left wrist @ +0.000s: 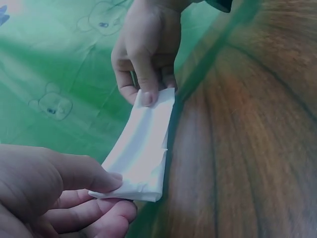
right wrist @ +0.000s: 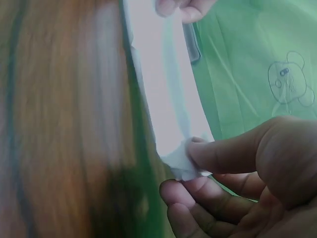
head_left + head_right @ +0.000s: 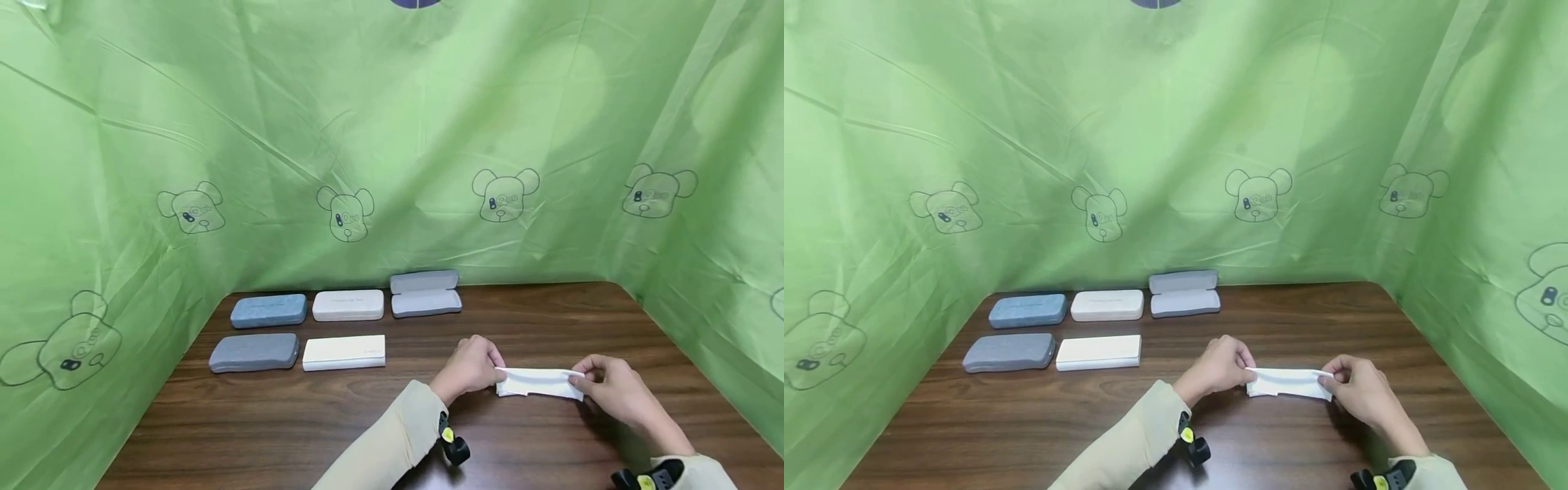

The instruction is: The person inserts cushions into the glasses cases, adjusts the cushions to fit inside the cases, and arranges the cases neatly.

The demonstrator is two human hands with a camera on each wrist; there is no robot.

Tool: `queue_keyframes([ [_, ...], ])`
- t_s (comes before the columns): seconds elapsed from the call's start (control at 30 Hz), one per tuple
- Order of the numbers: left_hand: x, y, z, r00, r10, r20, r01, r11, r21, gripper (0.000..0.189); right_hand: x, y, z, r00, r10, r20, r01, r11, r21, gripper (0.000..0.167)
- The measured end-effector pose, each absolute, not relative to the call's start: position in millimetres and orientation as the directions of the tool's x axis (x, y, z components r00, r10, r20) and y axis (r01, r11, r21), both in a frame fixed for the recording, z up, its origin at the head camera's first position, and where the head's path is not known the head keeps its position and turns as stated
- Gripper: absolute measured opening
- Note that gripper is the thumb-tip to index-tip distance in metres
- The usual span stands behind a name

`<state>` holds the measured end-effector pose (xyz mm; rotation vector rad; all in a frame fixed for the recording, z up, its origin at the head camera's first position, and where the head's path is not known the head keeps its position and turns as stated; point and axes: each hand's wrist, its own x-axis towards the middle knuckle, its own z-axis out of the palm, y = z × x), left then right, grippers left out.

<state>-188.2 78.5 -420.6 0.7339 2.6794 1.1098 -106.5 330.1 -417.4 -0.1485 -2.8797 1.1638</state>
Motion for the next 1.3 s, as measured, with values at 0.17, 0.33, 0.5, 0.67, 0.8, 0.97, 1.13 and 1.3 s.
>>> queue_keyframes([
  [0.17, -196, 68, -420, -0.892, 0.450, 0.045, 0.338, 0.598, 0.726, 0.009, -116, 320, -412, -0.993, 0.088, 0.075, 0.020, 0.771, -0.636, 0.019],
  [0.33, -207, 54, -417, -0.910, 0.414, 0.041, 0.298, 0.581, 0.757, 0.008, -127, 308, -406, -0.986, 0.095, 0.139, -0.009, 0.793, -0.609, 0.021],
  [0.5, -218, 36, -413, -0.916, 0.395, 0.071, 0.295, 0.542, 0.787, 0.005, -141, 295, -403, -0.983, 0.096, 0.158, -0.026, 0.774, -0.633, 0.025],
  [0.67, -228, 16, -405, -0.929, 0.367, 0.044, 0.241, 0.510, 0.826, 0.005, -157, 278, -398, -0.979, 0.097, 0.177, -0.041, 0.762, -0.646, 0.026],
  [0.8, -237, 0, -399, -0.940, 0.340, 0.043, 0.225, 0.518, 0.825, 0.006, -173, 263, -394, -0.974, 0.110, 0.196, -0.050, 0.746, -0.664, 0.025],
  [0.97, -250, -16, -394, -0.959, 0.280, 0.053, 0.204, 0.547, 0.812, 0.006, -194, 246, -391, -0.971, 0.121, 0.208, -0.057, 0.723, -0.688, 0.024],
  [1.13, -264, -31, -390, -0.969, 0.238, 0.070, 0.196, 0.562, 0.804, 0.005, -213, 232, -392, -0.969, 0.128, 0.210, -0.061, 0.704, -0.708, 0.024],
  [1.3, -274, -42, -386, -0.972, 0.209, 0.105, 0.212, 0.599, 0.772, 0.005, -229, 220, -395, -0.974, 0.126, 0.186, -0.052, 0.681, -0.731, 0.025],
])
